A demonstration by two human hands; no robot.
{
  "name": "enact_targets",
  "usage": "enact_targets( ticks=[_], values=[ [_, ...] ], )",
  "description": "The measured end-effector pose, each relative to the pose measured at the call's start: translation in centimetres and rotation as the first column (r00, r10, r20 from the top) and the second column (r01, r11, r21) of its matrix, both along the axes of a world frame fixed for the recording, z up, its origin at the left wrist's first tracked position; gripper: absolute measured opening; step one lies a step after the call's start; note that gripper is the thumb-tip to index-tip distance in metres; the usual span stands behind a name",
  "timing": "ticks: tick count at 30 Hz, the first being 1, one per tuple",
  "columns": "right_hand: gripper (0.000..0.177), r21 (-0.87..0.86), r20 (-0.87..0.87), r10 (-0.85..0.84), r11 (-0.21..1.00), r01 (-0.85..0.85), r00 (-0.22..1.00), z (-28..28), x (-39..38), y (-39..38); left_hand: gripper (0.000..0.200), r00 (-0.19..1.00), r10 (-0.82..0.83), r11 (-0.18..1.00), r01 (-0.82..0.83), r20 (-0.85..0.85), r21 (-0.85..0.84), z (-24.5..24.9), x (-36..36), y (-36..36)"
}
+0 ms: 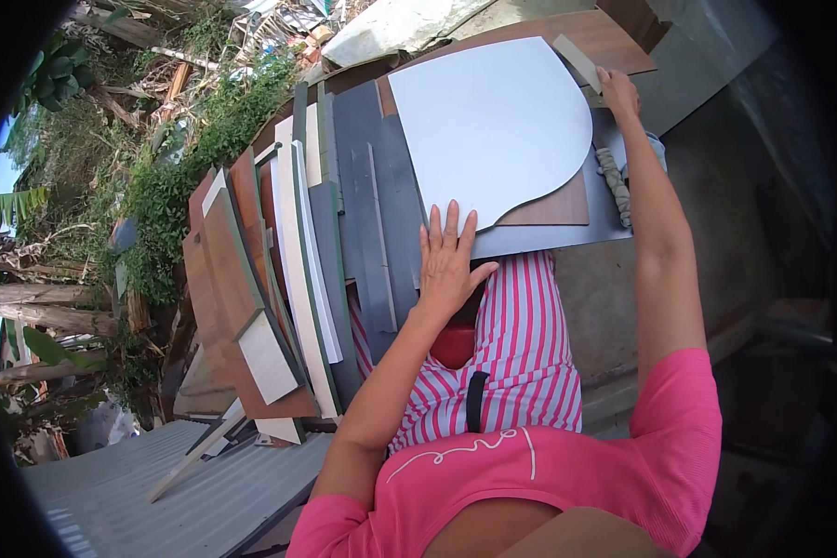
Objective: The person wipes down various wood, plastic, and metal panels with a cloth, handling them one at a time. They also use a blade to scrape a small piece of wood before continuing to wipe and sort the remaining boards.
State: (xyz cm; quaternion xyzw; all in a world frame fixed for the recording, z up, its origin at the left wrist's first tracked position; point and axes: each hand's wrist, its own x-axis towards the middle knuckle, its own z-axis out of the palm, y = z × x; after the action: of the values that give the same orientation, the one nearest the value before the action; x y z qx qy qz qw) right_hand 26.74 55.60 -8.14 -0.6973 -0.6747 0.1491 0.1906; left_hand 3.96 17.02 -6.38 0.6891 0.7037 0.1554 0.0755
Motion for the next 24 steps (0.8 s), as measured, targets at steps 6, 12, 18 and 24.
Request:
enact_targets(
  ticks=[6,12,18,24],
  values=[
    [0.043,-0.155,-0.891,-0.024,0.955,-0.254,0.452,4.2,0.1,-6.4,0.080,0.996,0.028,0.999,-0.032,0.085,0.043,0.1,0.1,-0.1],
    [0.041,-0.103,-0.968,-0.228,0.741,-0.663,-0.105,5.9,-4.1,-25.1,0.070,0.814,0.176,0.984,-0.167,0.553,-0.066,4.3,-1.0,-0.7],
    [0.040,-0.105,-0.854,-0.489,0.493,-0.864,-0.176,2.4,-8.0,-36.3,0.076,0.126,0.153,0.969,-0.212,0.980,-0.124,7.4,-2.8,-4.3],
    [0.038,-0.166,-0.792,-0.608,0.306,-0.937,-0.058,0.6,-9.5,-40.3,0.069,0.219,0.237,0.925,-0.350,0.947,-0.150,6.9,-3.6,-8.2]
  ],
)
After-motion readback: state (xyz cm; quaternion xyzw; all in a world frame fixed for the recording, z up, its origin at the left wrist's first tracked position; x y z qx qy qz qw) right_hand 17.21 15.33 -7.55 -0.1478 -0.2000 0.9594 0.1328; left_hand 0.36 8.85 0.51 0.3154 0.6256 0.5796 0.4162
